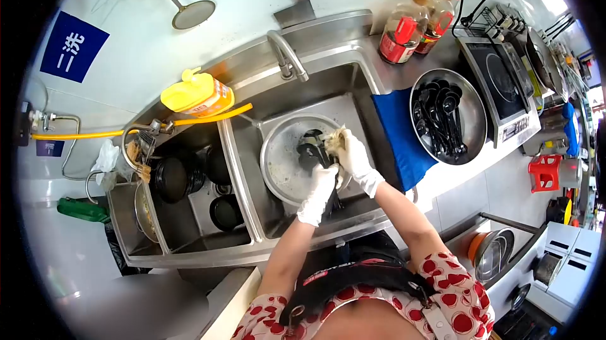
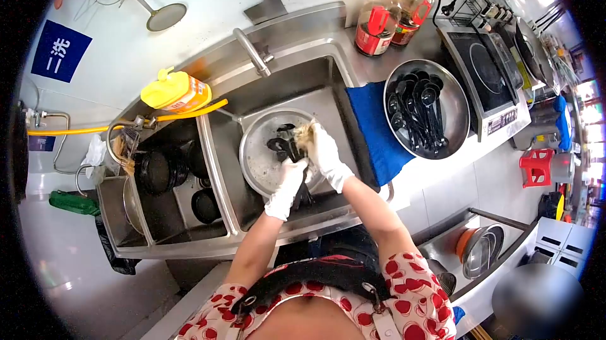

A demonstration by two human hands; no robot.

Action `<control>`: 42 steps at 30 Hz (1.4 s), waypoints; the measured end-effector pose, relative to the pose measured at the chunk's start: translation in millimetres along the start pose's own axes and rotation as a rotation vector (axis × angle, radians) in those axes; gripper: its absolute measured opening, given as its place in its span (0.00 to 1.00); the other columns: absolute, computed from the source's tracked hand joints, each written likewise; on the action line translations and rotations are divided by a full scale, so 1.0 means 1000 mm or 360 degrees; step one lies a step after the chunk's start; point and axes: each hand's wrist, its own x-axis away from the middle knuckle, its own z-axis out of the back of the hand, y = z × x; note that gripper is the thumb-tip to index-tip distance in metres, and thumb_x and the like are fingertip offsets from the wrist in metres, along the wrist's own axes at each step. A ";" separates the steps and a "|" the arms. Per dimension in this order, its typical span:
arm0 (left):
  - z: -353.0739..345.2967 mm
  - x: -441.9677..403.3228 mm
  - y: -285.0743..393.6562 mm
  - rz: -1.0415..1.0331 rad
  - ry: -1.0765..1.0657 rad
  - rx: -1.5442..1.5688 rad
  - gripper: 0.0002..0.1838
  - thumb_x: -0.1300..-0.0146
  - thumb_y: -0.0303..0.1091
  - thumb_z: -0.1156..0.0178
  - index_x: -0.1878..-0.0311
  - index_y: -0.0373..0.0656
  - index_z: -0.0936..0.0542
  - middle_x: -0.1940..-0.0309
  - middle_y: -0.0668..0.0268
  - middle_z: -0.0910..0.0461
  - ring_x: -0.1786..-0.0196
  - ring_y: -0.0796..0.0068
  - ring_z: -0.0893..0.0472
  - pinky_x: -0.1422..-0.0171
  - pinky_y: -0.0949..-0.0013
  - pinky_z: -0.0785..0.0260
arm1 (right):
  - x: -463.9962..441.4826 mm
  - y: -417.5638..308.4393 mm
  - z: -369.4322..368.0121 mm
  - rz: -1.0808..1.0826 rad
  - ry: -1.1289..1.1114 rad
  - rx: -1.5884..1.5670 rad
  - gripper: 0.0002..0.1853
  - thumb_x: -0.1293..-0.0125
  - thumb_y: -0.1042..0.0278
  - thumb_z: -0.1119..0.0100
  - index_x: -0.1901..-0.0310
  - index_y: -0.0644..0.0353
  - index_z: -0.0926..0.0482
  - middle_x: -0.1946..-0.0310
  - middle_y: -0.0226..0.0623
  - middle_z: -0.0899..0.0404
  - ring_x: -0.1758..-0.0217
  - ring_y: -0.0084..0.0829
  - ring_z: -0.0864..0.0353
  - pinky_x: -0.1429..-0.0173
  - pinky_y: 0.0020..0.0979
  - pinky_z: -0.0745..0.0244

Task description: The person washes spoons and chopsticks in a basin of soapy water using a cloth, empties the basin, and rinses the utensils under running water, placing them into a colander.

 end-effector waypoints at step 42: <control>0.000 0.045 0.044 -0.0139 -0.0361 -0.0515 0.13 0.33 0.35 0.50 0.67 0.37 0.22 0.81 0.63 0.21 0.87 0.83 0.33 0.84 0.78 0.46 | -0.018 0.013 0.115 -0.0229 -0.0292 -0.1318 0.22 0.31 0.50 0.52 0.49 0.60 0.23 0.69 0.21 0.25 0.67 0.15 0.31 0.62 0.20 0.36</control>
